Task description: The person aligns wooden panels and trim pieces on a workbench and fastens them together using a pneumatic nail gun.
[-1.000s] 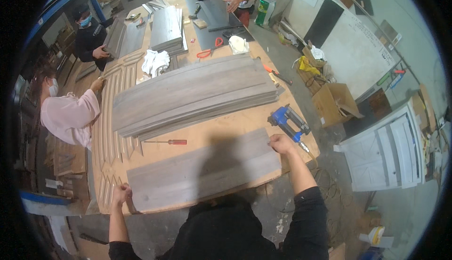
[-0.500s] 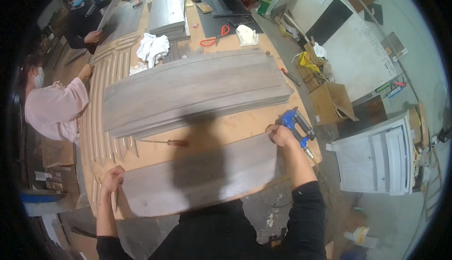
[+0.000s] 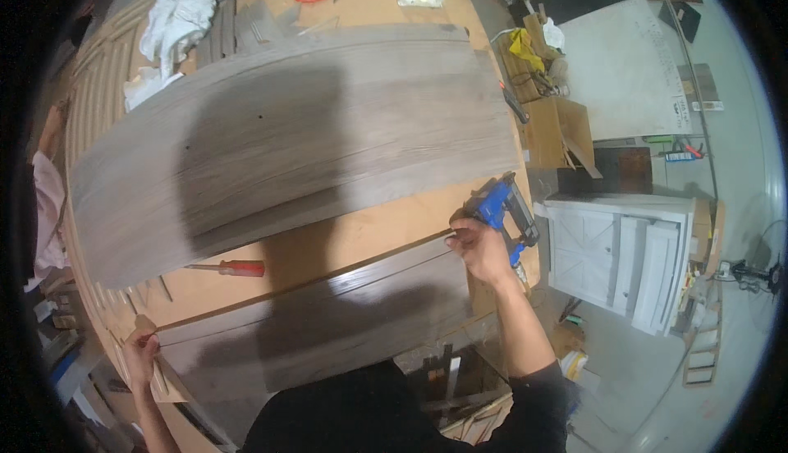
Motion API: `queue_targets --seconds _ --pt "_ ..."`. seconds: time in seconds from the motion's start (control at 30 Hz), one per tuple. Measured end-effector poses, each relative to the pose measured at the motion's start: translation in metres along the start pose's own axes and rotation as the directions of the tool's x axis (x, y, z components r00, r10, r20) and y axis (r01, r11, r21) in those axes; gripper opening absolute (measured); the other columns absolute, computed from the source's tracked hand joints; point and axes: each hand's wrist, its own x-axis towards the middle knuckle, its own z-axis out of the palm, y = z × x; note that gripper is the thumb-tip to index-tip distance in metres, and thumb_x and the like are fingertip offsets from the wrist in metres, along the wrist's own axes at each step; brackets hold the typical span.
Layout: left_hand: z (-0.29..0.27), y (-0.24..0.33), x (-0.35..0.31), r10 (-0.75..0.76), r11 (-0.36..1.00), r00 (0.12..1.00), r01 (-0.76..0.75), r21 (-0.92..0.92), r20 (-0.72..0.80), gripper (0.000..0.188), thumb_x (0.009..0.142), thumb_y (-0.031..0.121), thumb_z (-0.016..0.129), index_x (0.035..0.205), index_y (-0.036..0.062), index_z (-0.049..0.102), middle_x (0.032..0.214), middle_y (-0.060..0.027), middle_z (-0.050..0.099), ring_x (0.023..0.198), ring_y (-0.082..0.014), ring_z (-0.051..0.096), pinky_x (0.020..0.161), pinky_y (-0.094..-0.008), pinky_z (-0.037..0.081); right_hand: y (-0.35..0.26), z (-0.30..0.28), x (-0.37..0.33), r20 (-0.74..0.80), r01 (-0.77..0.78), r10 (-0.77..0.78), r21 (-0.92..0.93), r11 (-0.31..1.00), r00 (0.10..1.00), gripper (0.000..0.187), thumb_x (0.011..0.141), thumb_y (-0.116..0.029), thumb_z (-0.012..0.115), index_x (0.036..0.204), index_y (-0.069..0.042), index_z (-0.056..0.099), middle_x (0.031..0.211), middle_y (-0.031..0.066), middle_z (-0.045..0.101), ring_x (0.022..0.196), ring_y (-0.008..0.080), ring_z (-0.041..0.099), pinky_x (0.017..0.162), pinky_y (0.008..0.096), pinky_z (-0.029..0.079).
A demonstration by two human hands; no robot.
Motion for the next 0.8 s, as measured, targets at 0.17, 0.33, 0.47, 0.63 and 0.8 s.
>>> queue_targets --seconds 0.17,0.33,0.47,0.63,0.8 --pt "-0.0047 -0.0024 0.0028 -0.065 0.997 0.998 0.065 0.042 -0.013 0.011 0.094 -0.005 0.063 0.101 0.0029 0.067 0.079 0.0032 0.059 0.067 -0.0057 0.051 0.059 -0.0230 0.043 -0.0034 0.0016 -0.0021 -0.006 -0.113 0.113 0.011 0.994 0.994 0.035 0.087 -0.018 0.079 0.117 -0.003 0.070 0.092 0.0122 0.076 0.086 0.0204 0.072 0.078 0.0329 0.055" --pt "-0.0090 -0.0037 0.0052 -0.082 0.996 0.997 0.083 0.046 -0.008 0.013 0.094 -0.006 0.062 0.101 0.0029 0.067 0.078 0.0036 0.058 0.067 -0.0054 0.051 0.059 -0.0226 0.043 -0.0084 0.0001 -0.0069 -0.023 -0.072 0.073 0.028 0.997 0.997 0.033 0.088 -0.019 0.079 0.117 -0.005 0.073 0.092 0.0113 0.076 0.084 0.0184 0.071 0.077 0.0316 0.055" --pt "-0.0088 -0.0009 0.0036 -0.054 0.997 0.998 0.053 0.057 0.018 0.013 0.094 -0.006 0.061 0.101 0.0021 0.067 0.079 0.0035 0.058 0.067 -0.0053 0.051 0.060 -0.0228 0.044 -0.0089 -0.0007 -0.0073 -0.001 -0.181 0.181 -0.014 0.983 0.983 0.032 0.088 -0.022 0.080 0.115 -0.006 0.075 0.094 0.0106 0.076 0.084 0.0174 0.071 0.077 0.0309 0.055" --pt "-0.0075 0.0012 0.0018 -0.073 0.995 0.997 0.073 0.063 -0.007 0.013 0.094 -0.005 0.061 0.102 0.0024 0.068 0.079 0.0037 0.058 0.068 -0.0054 0.051 0.061 -0.0225 0.045 -0.0029 0.0029 -0.0046 -0.017 -0.085 0.086 0.044 0.995 0.996 0.033 0.089 -0.020 0.080 0.116 -0.003 0.073 0.089 0.0094 0.074 0.079 0.0140 0.067 0.073 0.0290 0.054" --pt "-0.0086 -0.0002 0.0021 -0.144 0.984 0.989 0.147 0.101 -0.038 0.012 0.094 -0.004 0.063 0.103 0.0017 0.068 0.080 0.0033 0.059 0.071 -0.0057 0.052 0.063 -0.0225 0.044 -0.0016 0.0038 -0.0032 -0.035 -0.050 0.052 0.057 0.997 0.998 0.031 0.090 -0.016 0.080 0.114 0.002 0.072 0.083 0.0079 0.074 0.076 0.0109 0.064 0.071 0.0275 0.052"
